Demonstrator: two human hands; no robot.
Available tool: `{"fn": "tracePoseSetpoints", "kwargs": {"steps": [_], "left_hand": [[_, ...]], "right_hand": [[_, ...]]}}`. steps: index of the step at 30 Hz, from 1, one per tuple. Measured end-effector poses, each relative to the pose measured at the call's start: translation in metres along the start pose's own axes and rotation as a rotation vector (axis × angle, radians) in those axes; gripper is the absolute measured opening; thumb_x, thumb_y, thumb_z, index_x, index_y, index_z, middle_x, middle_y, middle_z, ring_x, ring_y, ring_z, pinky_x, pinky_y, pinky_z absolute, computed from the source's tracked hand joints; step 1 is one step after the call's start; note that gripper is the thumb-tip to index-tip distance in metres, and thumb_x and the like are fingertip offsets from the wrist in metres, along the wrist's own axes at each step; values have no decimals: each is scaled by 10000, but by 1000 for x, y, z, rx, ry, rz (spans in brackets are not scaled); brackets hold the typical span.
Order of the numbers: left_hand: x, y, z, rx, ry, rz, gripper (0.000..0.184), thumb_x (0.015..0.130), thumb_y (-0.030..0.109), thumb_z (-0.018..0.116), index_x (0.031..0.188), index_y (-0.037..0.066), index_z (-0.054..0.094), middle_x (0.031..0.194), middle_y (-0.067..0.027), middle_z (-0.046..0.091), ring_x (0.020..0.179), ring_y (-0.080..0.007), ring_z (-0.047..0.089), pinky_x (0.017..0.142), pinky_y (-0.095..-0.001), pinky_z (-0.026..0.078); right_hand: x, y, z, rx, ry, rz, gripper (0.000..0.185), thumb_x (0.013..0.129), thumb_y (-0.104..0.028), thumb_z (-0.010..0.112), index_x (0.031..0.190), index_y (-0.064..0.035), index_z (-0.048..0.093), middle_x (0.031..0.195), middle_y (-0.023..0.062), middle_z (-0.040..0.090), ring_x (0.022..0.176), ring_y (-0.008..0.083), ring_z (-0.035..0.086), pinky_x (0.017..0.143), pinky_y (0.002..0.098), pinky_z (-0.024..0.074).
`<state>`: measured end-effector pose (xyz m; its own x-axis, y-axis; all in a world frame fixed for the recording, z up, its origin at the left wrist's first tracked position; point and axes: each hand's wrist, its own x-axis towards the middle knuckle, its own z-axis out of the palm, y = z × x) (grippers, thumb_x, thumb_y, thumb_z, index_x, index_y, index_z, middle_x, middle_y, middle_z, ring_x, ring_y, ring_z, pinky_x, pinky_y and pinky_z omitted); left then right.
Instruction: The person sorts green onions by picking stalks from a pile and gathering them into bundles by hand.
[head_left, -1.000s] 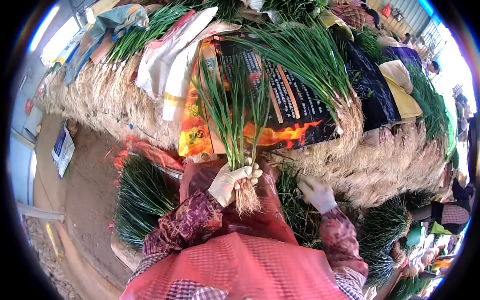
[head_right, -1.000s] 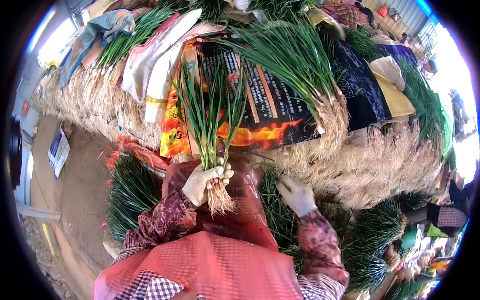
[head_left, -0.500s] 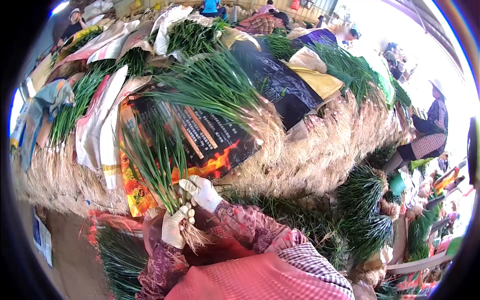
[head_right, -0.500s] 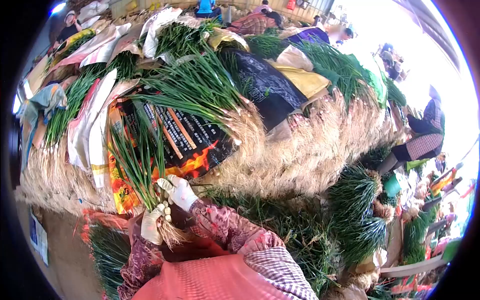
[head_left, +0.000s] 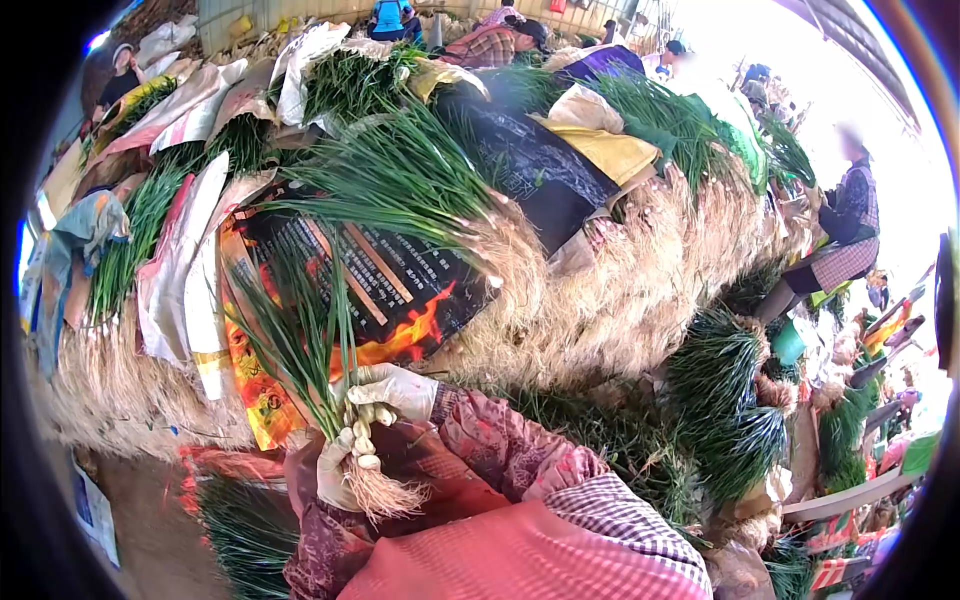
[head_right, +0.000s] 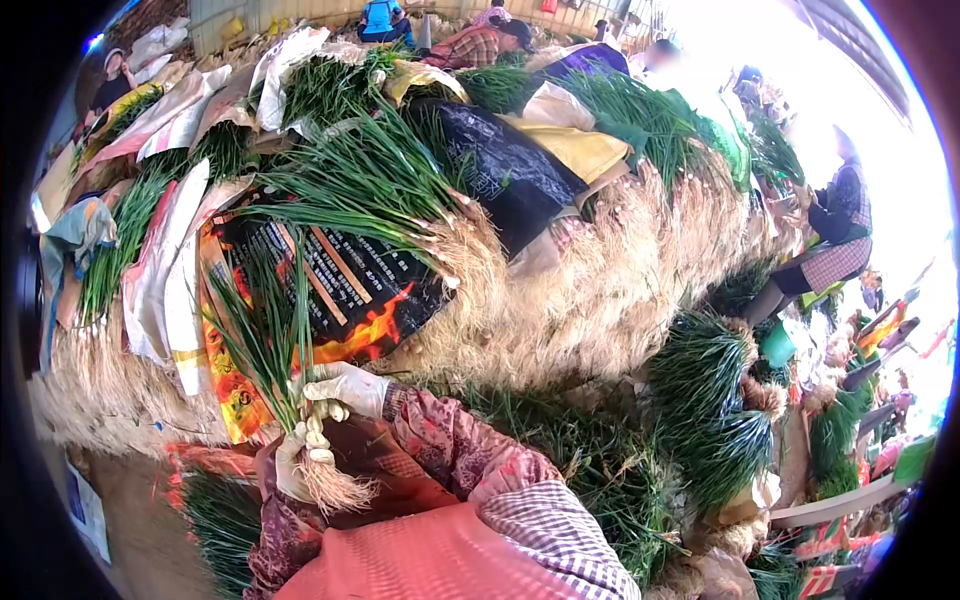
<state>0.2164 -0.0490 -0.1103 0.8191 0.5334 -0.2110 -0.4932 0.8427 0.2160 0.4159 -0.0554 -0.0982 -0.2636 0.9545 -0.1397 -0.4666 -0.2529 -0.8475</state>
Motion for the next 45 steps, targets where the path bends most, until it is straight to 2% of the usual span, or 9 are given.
{"fn": "tracePoseSetpoints", "kwargs": {"steps": [3, 6, 8, 10, 15, 21, 25, 29, 45], "left_hand": [[0, 1, 8, -40, 190, 3, 153, 965, 101, 500, 1079, 31, 574, 795, -32, 596, 669, -101, 572, 588, -247, 495], [12, 1, -16, 171, 159, 30, 177, 921, 55, 541, 1095, 21, 523, 906, -20, 566, 678, -79, 516, 579, -231, 458], [2, -3, 22, 270, 133, 55, 226, 893, 47, 573, 1112, 30, 521, 911, -21, 560, 690, -91, 506, 580, -230, 454], [-3, 1, 23, 316, 122, 77, 228, 894, 65, 593, 1111, 35, 527, 932, -30, 575, 733, -122, 547, 597, -251, 478], [-2, 11, 25, 298, 2, 239, 237, 912, 66, 585, 1142, 84, 531, 994, -38, 582, 851, -173, 599, 689, -301, 534], [31, -7, 31, 263, 100, 163, 182, 928, 97, 576, 1053, -33, 552, 873, -55, 584, 793, -147, 590, 717, -302, 540], [31, -8, 39, 289, 118, 154, 164, 902, 82, 600, 1054, 53, 547, 808, -26, 558, 735, -143, 576, 676, -289, 508], [36, -6, 43, 575, 160, 163, 130, 916, 198, 578, 961, 77, 593, 741, 10, 588, 652, -39, 553, 480, -138, 337], [71, -27, 13, 538, 259, 260, 174, 903, 134, 604, 1049, 43, 631, 890, -37, 671, 665, -94, 612, 570, -216, 473]], "right_hand": [[-6, -11, 7, -343, 134, -12, 197, 910, -157, 586, 1069, -57, 645, 789, 15, 635, 536, 100, 560, 451, 233, 459], [-5, 5, -24, -2060, 327, -894, 160, 810, -163, 608, 935, -71, 645, 731, 30, 584, 557, 164, 583, 452, 301, 476], [-28, 4, -51, -2340, 681, -579, 144, 786, -228, 632, 882, -123, 611, 712, 46, 557, 523, 177, 549, 419, 327, 447], [-68, -6, -67, -1005, 628, -15, 214, 914, -256, 545, 925, -51, 606, 642, 50, 602, 539, 169, 598, 452, 318, 477], [-158, -4, -78, -1810, -212, 1068, 348, 960, -335, 511, 1217, -109, 578, 888, 30, 684, 707, 175, 656, 695, 331, 555], [-79, -144, -109, -2079, 862, -393, 349, 832, -308, 641, 1126, -120, 633, 1089, 116, 649, 818, 239, 667, 706, 362, 549], [-26, -184, -131, -2244, 691, -241, 291, 797, -335, 651, 884, -58, 632, 912, 94, 638, 810, 314, 638, 730, 376, 521], [-45, -159, -58, -1144, 606, 30, 243, 856, -269, 672, 799, -38, 621, 610, 41, 589, 535, 105, 580, 524, 280, 478], [-3, -51, -21, -1124, 232, -204, 337, 899, -342, 587, 1010, -32, 663, 950, 128, 664, 934, 255, 640, 832, 341, 485]]}}
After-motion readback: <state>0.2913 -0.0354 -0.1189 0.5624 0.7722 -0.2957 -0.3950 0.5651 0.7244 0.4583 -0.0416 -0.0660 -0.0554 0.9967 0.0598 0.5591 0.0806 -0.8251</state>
